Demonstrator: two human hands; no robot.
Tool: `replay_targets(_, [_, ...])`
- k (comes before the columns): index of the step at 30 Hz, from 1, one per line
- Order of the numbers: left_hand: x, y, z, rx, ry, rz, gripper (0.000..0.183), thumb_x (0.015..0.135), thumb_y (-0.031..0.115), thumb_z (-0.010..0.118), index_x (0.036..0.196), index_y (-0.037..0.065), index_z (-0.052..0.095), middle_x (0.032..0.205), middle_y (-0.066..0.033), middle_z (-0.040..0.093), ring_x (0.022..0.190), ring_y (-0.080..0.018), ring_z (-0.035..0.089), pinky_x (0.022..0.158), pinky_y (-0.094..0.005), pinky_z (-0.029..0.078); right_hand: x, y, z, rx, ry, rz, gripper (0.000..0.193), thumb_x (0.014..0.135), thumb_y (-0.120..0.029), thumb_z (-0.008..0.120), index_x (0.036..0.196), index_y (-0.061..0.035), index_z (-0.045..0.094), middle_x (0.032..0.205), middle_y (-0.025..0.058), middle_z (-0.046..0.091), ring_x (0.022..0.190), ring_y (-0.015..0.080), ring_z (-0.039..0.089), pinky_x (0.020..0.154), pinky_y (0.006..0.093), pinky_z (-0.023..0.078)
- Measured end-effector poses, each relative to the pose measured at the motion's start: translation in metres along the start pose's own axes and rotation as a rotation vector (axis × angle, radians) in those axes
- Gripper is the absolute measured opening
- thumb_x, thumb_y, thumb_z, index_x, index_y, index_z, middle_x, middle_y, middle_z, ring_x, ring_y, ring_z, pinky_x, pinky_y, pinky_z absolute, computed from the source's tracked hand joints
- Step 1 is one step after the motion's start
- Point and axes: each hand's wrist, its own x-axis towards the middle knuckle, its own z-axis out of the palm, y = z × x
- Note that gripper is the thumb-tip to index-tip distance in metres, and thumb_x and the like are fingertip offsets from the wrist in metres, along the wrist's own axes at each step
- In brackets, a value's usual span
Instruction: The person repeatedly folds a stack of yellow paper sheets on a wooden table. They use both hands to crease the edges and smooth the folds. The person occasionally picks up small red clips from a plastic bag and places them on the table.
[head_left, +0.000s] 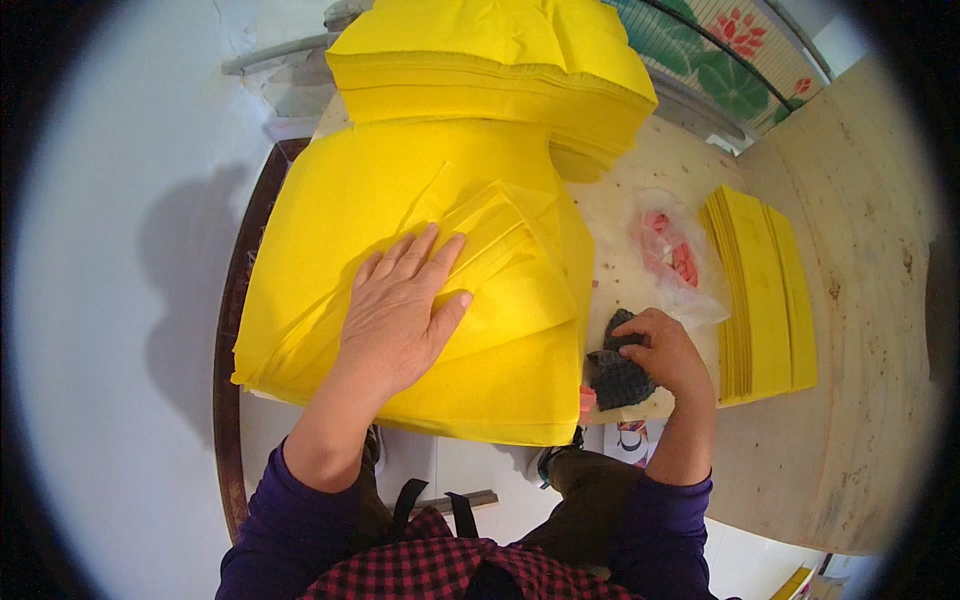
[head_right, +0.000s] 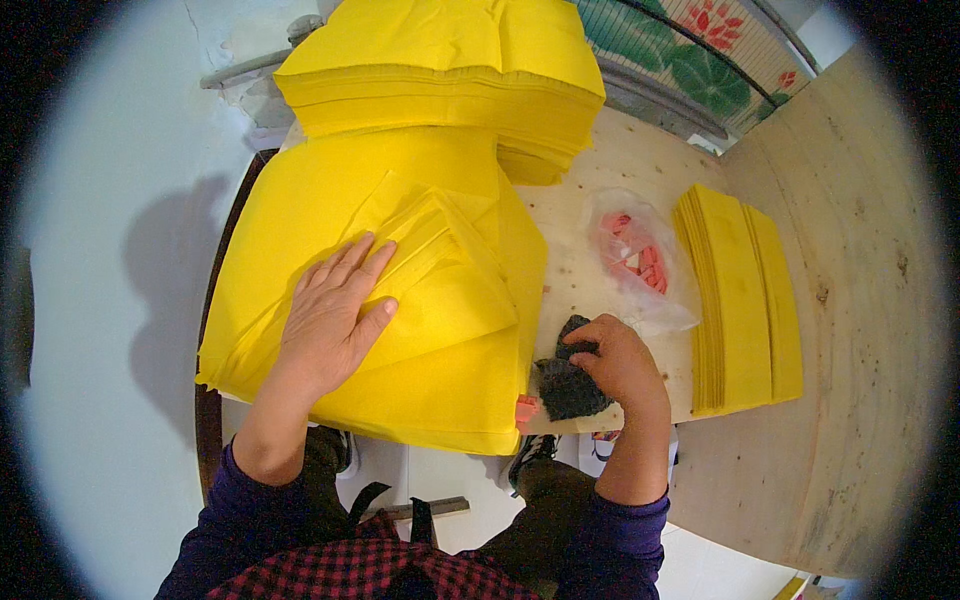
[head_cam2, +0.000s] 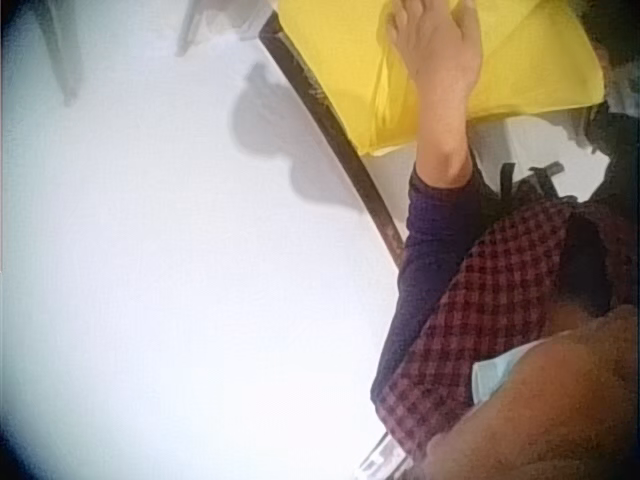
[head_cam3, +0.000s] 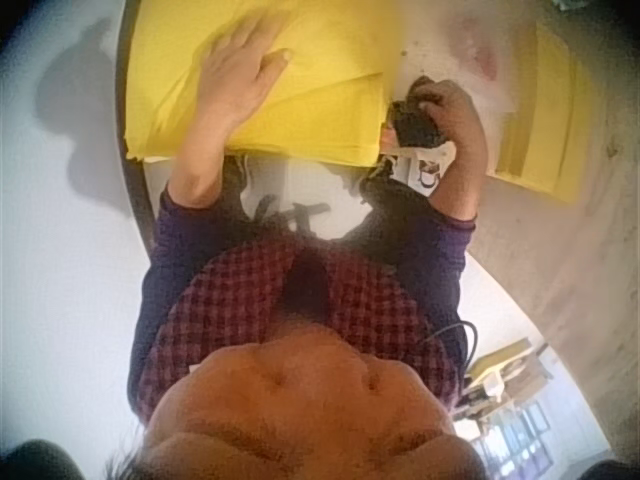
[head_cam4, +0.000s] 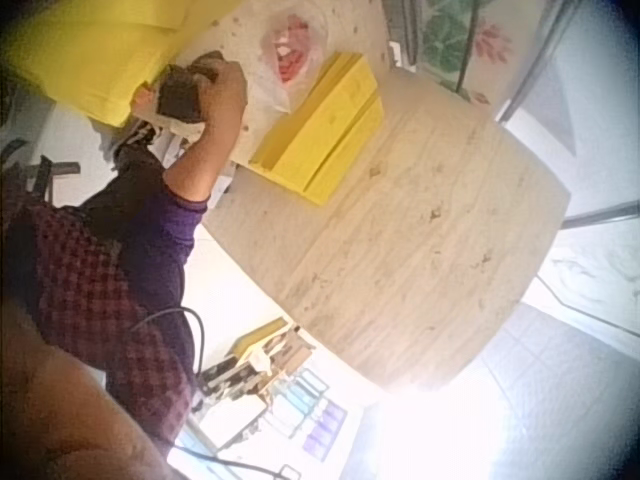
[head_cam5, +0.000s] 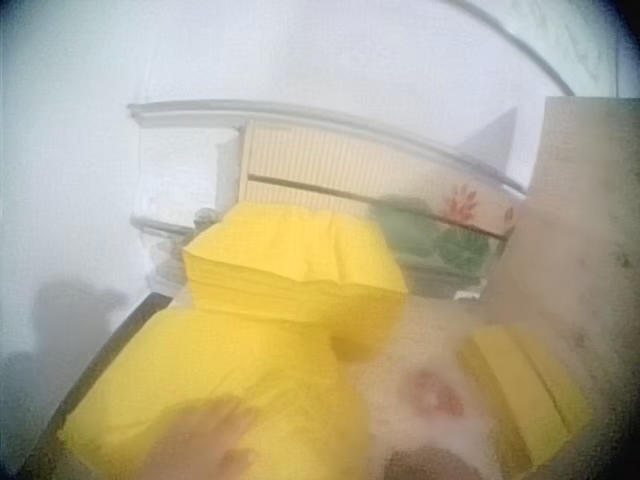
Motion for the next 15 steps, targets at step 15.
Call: replay_targets(15, [-0.001, -0.001, 0.001, -0.002, 0.012, 0.008, 0.057, 0.099, 0.039, 0.048, 0.148, 0.011, 0.043, 0.152, -0.0186, 0.041, 0.140, -0.0363, 0.038, 0.116, -0.0488, 0.025, -0.005, -0.004, -0.001, -0.072, 0.493, 0.113, 0.020, 0.089, -0.022, 0.067, 0.096, -0.0035, 0.071, 0.103, 0.0195, 0.068, 0.090, 0.0393, 0.065, 0.078, 0.0420, 0.051])
